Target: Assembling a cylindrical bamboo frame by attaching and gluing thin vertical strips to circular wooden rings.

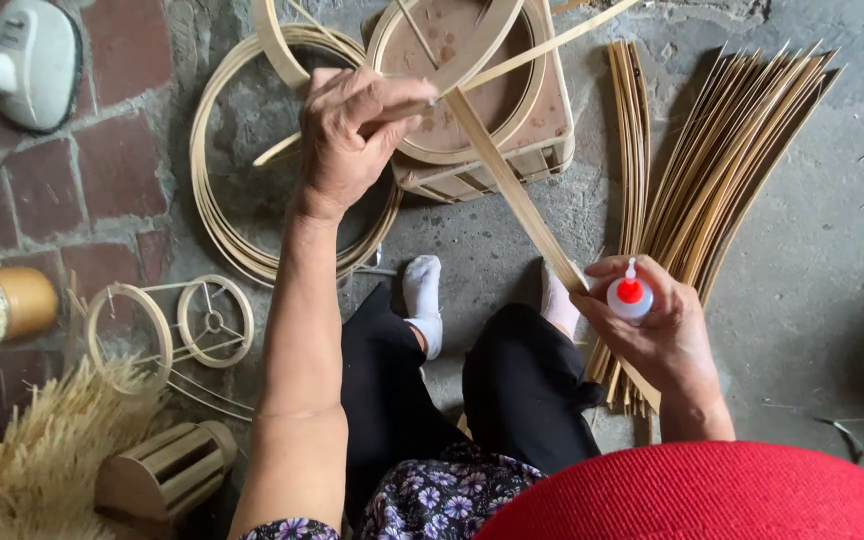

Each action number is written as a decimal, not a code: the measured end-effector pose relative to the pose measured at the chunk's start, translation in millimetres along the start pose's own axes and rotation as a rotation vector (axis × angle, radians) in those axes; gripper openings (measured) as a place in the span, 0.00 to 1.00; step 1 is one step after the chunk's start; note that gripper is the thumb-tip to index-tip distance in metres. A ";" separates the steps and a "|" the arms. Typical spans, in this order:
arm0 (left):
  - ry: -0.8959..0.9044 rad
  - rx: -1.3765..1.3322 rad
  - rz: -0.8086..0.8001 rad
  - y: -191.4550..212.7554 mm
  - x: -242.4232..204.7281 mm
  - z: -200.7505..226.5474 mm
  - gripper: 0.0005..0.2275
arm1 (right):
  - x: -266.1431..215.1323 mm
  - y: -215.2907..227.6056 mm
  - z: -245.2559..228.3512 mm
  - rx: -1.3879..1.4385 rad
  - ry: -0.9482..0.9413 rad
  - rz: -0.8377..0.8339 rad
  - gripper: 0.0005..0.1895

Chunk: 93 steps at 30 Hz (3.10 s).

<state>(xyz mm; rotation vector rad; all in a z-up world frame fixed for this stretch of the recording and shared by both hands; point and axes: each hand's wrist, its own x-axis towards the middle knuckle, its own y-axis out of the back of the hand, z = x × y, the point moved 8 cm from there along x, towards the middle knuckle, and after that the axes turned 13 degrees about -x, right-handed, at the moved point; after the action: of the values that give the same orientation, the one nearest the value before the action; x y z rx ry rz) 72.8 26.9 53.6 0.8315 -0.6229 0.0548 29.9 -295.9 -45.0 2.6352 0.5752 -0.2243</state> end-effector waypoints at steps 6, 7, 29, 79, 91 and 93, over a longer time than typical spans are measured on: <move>-0.044 -0.014 -0.019 2.7 5.9 6.4 0.12 | 3.5 -7.8 6.8 0.036 -0.087 -0.033 0.14; -0.047 0.010 -0.029 2.6 7.1 7.8 0.11 | 4.4 -7.7 4.5 0.004 -0.088 -0.042 0.14; -0.002 0.074 -0.078 1.2 8.6 11.2 0.13 | 1.3 -13.7 -4.3 -0.006 -0.025 -0.028 0.12; 0.139 -0.085 0.056 -1.1 -2.5 -15.7 0.24 | 81.6 13.3 -166.4 -0.794 0.755 0.290 0.20; 0.119 -0.089 0.061 1.0 -1.5 -12.3 0.25 | 80.1 4.2 -180.3 -1.113 0.897 0.345 0.16; 0.116 -0.089 0.067 1.4 -2.1 -11.9 0.25 | 79.1 4.2 -181.3 -1.124 0.915 0.329 0.17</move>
<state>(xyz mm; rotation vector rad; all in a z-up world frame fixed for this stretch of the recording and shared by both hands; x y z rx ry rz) 76.5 36.6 47.5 0.7161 -0.5404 0.1341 114.6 -190.4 99.3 1.5349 0.3325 1.1144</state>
